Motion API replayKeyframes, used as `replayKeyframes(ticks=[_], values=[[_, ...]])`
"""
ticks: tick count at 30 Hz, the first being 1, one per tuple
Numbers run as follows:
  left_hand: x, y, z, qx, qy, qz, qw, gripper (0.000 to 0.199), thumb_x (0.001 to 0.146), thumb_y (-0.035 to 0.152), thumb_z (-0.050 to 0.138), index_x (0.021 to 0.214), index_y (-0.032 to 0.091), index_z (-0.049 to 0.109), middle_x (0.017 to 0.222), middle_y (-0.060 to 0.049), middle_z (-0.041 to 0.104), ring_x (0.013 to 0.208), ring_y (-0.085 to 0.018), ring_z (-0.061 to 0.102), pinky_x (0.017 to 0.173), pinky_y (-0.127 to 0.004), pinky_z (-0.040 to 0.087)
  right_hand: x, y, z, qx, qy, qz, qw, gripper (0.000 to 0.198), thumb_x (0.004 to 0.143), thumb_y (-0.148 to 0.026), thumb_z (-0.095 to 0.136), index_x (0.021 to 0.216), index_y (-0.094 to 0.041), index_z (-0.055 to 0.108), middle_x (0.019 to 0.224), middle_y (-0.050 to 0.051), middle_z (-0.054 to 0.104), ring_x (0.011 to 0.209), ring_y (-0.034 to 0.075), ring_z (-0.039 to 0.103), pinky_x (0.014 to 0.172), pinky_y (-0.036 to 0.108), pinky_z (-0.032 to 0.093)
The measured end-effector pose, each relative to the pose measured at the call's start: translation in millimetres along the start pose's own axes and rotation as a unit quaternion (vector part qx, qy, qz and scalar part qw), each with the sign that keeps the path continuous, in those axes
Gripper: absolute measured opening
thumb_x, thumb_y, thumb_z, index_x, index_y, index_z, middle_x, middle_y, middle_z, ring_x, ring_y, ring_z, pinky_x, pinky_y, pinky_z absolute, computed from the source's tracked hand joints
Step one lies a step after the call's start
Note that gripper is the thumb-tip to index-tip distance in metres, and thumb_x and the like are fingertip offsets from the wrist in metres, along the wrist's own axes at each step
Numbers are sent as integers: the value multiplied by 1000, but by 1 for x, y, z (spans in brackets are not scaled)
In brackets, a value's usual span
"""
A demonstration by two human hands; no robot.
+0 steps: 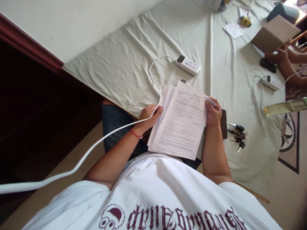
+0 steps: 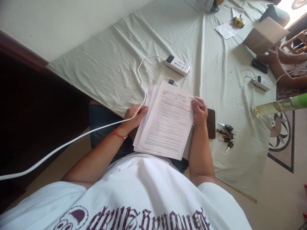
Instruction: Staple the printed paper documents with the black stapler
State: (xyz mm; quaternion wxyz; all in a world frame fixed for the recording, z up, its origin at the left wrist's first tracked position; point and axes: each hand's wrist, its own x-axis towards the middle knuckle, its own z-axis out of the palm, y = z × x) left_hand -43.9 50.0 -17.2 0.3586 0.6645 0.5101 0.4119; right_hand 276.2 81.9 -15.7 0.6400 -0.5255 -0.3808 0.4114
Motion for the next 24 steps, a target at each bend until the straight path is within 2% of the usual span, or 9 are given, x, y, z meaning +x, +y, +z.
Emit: replayKeyframes(ticks=[4,7,12,15,18,21,24], values=[[1,4,0,6,-15,-14,1000,29,92,43,58,76,20,66,74,-1,64,72,-18,60,72,-31,47,-3,1,4,1,-38,8,999,34,65,-44,93,91,-30,77,80,-7,72,67,11,62,64,24,53],[2,3,0,1,-4,-25,1000,24,88,38,62,73,21,62,71,0,62,71,-17,58,70,-30,45,-4,-1,5,1,-55,16,998,31,70,-42,90,96,-29,77,79,-5,71,64,11,61,59,23,50],[0,-2,2,-33,40,-59,997,30,79,38,76,68,21,54,65,5,52,63,-13,48,62,-27,39,-3,-2,3,-8,-33,24,999,31,70,-40,88,94,-25,76,76,-4,70,61,11,60,56,23,48],[-3,-4,2,-48,58,-57,996,33,82,41,73,68,20,52,63,5,48,61,-12,45,59,-26,38,0,0,1,-46,-19,17,999,29,69,-40,86,88,-23,74,72,-5,66,57,10,55,53,23,44],[-4,-7,3,-75,80,-38,993,29,88,46,67,79,21,55,71,3,57,67,-13,52,65,-26,44,4,4,-1,-81,-2,13,997,26,69,-39,83,86,-22,73,67,-6,62,53,9,49,51,22,37],[-4,-10,6,-113,96,-20,989,30,88,47,69,98,22,54,84,1,64,77,-15,62,72,-28,50,6,5,-3,-96,13,12,995,24,68,-38,82,85,-23,74,63,-7,58,52,8,45,50,22,33],[-4,-12,8,-131,90,-13,987,33,89,40,68,111,24,49,78,4,61,74,-14,63,70,-27,49,6,4,-3,-94,13,9,995,24,67,-38,82,85,-23,74,62,-7,56,52,8,44,51,22,32]])
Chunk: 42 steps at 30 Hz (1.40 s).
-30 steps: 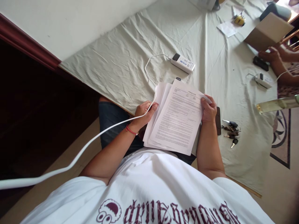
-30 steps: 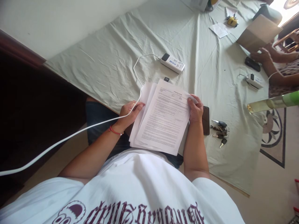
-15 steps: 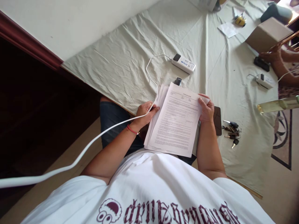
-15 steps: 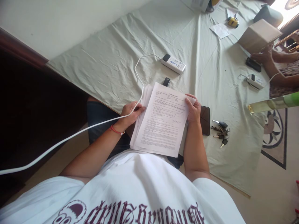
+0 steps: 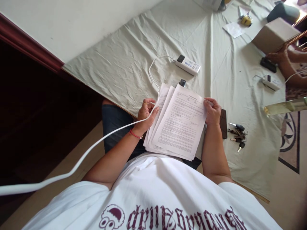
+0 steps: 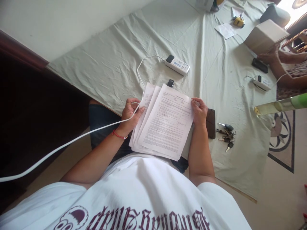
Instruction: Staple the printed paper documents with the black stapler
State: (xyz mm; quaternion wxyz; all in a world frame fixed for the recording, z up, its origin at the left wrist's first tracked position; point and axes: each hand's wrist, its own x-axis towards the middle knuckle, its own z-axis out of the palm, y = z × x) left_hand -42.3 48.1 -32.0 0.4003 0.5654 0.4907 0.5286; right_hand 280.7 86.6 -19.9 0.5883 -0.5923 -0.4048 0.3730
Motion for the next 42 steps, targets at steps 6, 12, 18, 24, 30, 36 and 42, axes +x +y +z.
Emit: replayKeyframes(ticks=[6,12,18,24,30,36,42], values=[[0,-6,0,30,-7,-2,1000,29,91,33,65,112,24,48,79,4,63,78,-15,67,73,-29,51,-2,-3,3,2,-12,-2,1000,26,67,-40,82,85,-22,74,64,-7,57,52,8,44,51,23,32],[2,-4,1,113,-12,-18,993,28,91,35,61,113,21,51,85,-1,72,82,-19,71,76,-32,53,-4,-4,6,5,-21,-10,1000,26,67,-38,83,85,-21,75,66,-6,60,54,8,46,53,23,34],[3,4,2,230,-43,-2,972,25,98,36,47,112,18,58,99,-11,75,91,-26,72,79,-36,53,-5,-3,9,4,-30,-12,999,23,70,-37,81,86,-22,74,67,-6,60,54,8,47,53,23,35],[3,9,3,295,-69,-13,953,30,101,33,38,114,17,60,102,-13,74,93,-28,72,79,-37,53,-6,-2,10,-11,-32,-30,999,22,72,-38,81,86,-22,75,66,-6,59,54,9,45,53,24,34],[2,18,5,324,-97,-35,940,39,100,46,45,118,15,59,105,-14,74,95,-31,72,80,-38,53,-8,-2,11,-12,-34,-41,998,23,74,-40,80,88,-23,75,69,-5,61,56,9,48,55,24,36],[2,12,2,322,-97,-23,942,27,100,35,44,112,18,61,99,-11,73,91,-29,71,79,-37,52,-6,-1,12,-28,0,-46,999,29,73,-43,80,93,-23,73,66,-6,55,54,10,43,52,24,34],[3,3,-1,240,-64,20,968,19,99,35,47,103,21,61,93,-7,72,85,-24,68,74,-34,50,-1,2,9,-49,41,-77,995,28,72,-46,77,84,-22,71,64,-6,48,57,10,42,54,24,34]])
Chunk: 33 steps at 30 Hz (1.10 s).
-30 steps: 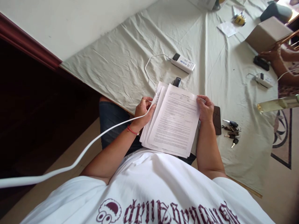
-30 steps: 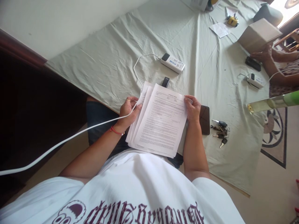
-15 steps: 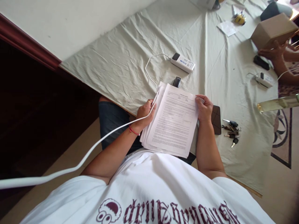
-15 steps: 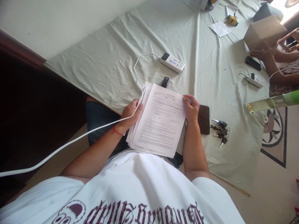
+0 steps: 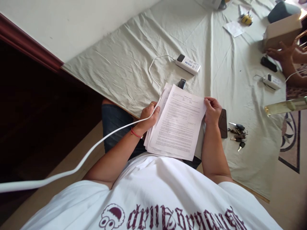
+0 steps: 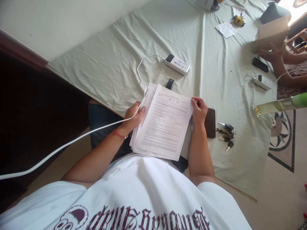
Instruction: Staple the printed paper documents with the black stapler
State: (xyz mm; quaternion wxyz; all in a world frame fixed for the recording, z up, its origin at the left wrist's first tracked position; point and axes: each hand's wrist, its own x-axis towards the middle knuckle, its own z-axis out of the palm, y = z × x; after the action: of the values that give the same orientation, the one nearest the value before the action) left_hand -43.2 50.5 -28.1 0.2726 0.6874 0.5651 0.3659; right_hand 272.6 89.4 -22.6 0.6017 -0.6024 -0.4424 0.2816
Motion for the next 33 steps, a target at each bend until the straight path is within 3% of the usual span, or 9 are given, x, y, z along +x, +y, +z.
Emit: replayKeyframes(ticks=[6,11,17,20,23,26,30,33], values=[[1,2,0,-4,-13,-2,1000,20,100,35,44,100,22,59,85,-6,69,78,-24,66,70,-34,48,-5,0,6,-13,-46,-14,999,24,75,-44,77,84,-23,72,73,-3,62,63,12,51,60,26,42],[-2,11,-4,-18,-28,0,999,37,104,47,35,98,21,60,76,-5,66,70,-22,63,65,-33,46,-8,-1,10,-25,-50,-23,998,20,77,-41,76,84,-23,73,74,-3,64,63,12,52,61,27,42],[-3,14,-6,-32,-61,-14,997,42,99,56,46,109,19,63,90,-9,74,81,-25,70,73,-35,52,-11,-1,15,-37,-40,-36,998,20,79,-41,74,85,-22,72,74,-3,63,64,13,52,61,26,43],[-2,12,-4,-50,-62,-19,997,39,97,54,51,110,21,66,94,-9,76,90,-28,72,81,-38,55,-14,-3,15,-95,-45,-75,992,18,86,-41,69,89,-24,73,76,-2,62,68,15,55,64,28,46],[-2,14,-5,-151,-74,-18,986,42,98,56,50,115,23,69,101,-10,77,103,-29,72,89,-40,57,-16,-12,12,-227,-42,-180,956,19,92,-40,62,96,-25,74,95,5,69,91,23,62,79,38,53],[-3,20,-6,-261,-113,-30,958,48,98,59,51,121,21,68,106,-11,77,112,-30,70,97,-44,56,-17,-25,10,-323,-53,-271,905,25,99,-39,54,105,-27,74,110,9,71,113,30,60,100,51,48],[-3,25,-4,-335,-172,-75,924,53,97,62,52,123,19,69,110,-12,77,113,-30,70,100,-46,56,-23,-39,13,-342,-102,-302,884,32,105,-39,46,108,-24,74,104,10,74,123,32,57,106,54,45],[0,25,2,-353,-194,-91,911,55,96,64,51,119,19,71,114,-12,77,114,-29,70,103,-46,55,-28,-44,17,-354,-145,-300,874,37,106,-40,43,103,-23,75,98,10,74,112,30,61,101,50,48]])
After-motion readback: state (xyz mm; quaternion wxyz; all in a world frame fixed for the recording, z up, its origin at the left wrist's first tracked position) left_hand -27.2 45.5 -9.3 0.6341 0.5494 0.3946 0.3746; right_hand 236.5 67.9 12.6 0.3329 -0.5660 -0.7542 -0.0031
